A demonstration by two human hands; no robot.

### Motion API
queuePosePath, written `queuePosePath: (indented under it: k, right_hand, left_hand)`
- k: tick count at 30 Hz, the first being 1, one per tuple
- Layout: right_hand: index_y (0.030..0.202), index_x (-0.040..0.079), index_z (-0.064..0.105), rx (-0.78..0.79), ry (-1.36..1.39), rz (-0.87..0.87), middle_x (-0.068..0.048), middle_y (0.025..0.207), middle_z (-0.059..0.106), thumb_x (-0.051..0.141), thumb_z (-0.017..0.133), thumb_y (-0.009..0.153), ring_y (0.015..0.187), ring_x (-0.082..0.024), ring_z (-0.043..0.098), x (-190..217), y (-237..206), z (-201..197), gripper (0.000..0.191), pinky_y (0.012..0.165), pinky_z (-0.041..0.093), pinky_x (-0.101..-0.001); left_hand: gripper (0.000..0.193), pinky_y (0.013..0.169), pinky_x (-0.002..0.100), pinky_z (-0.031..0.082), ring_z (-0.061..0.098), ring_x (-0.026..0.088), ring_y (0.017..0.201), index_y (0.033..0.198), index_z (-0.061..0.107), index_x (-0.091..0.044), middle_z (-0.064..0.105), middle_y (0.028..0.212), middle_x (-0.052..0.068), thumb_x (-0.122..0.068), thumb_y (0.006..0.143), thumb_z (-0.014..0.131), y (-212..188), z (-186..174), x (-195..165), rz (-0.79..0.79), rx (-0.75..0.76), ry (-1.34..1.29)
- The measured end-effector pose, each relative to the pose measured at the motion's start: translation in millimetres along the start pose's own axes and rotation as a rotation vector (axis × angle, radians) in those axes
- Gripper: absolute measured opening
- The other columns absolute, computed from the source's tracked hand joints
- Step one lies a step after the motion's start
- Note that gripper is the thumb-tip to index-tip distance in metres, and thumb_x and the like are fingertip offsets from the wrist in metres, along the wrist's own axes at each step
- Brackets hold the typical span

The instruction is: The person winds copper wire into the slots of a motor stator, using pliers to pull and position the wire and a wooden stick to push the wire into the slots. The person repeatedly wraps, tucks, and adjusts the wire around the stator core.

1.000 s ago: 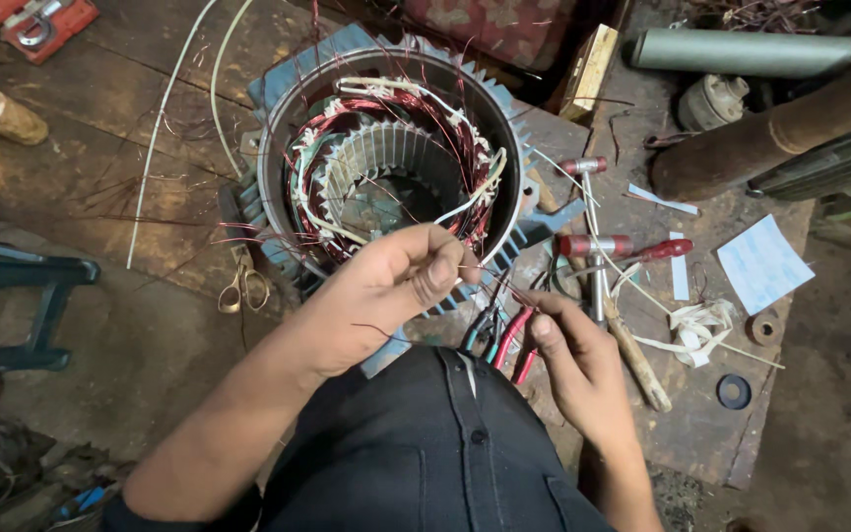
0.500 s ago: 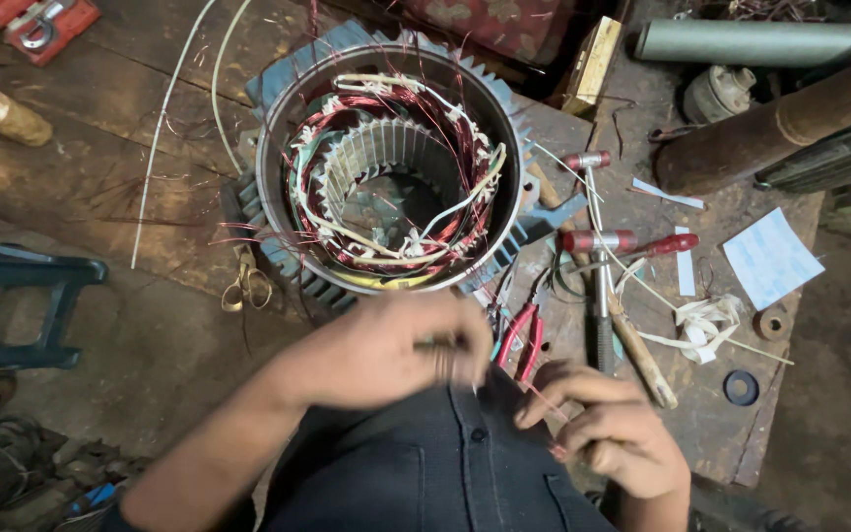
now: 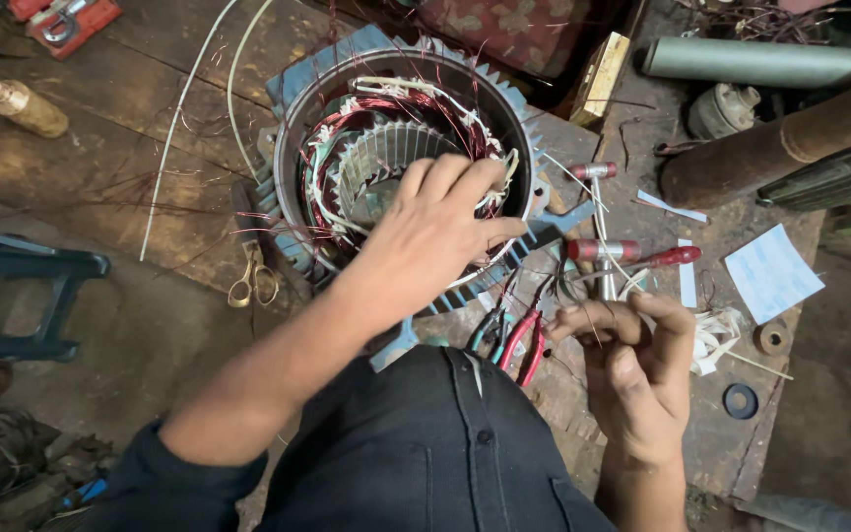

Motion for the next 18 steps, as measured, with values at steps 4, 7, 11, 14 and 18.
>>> queuePosePath:
  k: [4,7,11,14,18]
  right_hand:
    - [0.156,0.006,0.039,0.038,0.051,0.006,-0.028,0.142,0.061,0.024,0.064,0.107,0.109,-0.036,0.066,8.8,10.3,12.2,0.058,0.102,0.051,-0.0505]
    - [0.158,0.008,0.038,0.184,-0.003,-0.026,-0.027,0.134,0.064,0.026,0.072,0.103,0.113,-0.036,0.064,19.2,11.9,21.1,0.068,0.103,0.053,-0.0521]
    - [0.148,0.007,0.033,0.268,-0.406,-0.052,-0.028,0.141,0.048,0.032,0.073,0.099,0.130,-0.043,0.055,23.8,10.3,28.8,0.068,0.113,0.043,-0.0578]
    - [0.156,0.005,0.041,-0.016,-0.235,-0.046,-0.021,0.147,0.057,0.048,0.067,0.107,0.129,-0.034,0.062,14.1,24.8,15.0,0.070,0.116,0.046,-0.0508]
    - [0.155,0.002,0.043,0.031,-0.210,0.153,-0.024,0.143,0.059,0.060,0.058,0.103,0.134,-0.034,0.056,-0.5,35.4,0.6,0.079,0.119,0.036,-0.0528]
  left_hand:
    - [0.010,0.104,0.043,0.040,0.047,0.032,0.127,0.089,0.071,-0.019,0.056,0.138,0.009,-0.024,0.084,0.065,3.6,2.7,6.4,0.092,0.005,0.103]
    - [0.009,0.100,0.043,0.041,0.048,0.032,0.128,0.097,0.069,-0.016,0.056,0.136,0.009,-0.021,0.090,0.068,6.2,11.0,8.1,0.175,-0.002,0.120]
    - [0.021,0.094,0.042,0.044,0.055,0.026,0.115,0.105,0.069,-0.012,0.062,0.126,0.004,-0.020,0.086,0.071,8.6,18.8,21.3,0.165,-0.049,0.128]
    - [0.019,0.087,0.040,0.048,0.064,0.024,0.102,0.111,0.068,-0.009,0.067,0.117,0.004,-0.020,0.095,0.070,7.9,20.5,25.3,0.089,-0.171,-0.019]
    - [0.019,0.075,0.037,0.057,0.071,0.026,0.088,0.107,0.069,-0.008,0.072,0.102,0.008,-0.026,0.105,0.067,8.1,17.9,29.2,-0.247,-0.246,-0.460]
Point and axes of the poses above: each hand's wrist, its own y-axis towards the middle knuckle, its own z-axis out of the palm, x = y × z, the point moved 3 cm from there along y, towards the middle knuckle
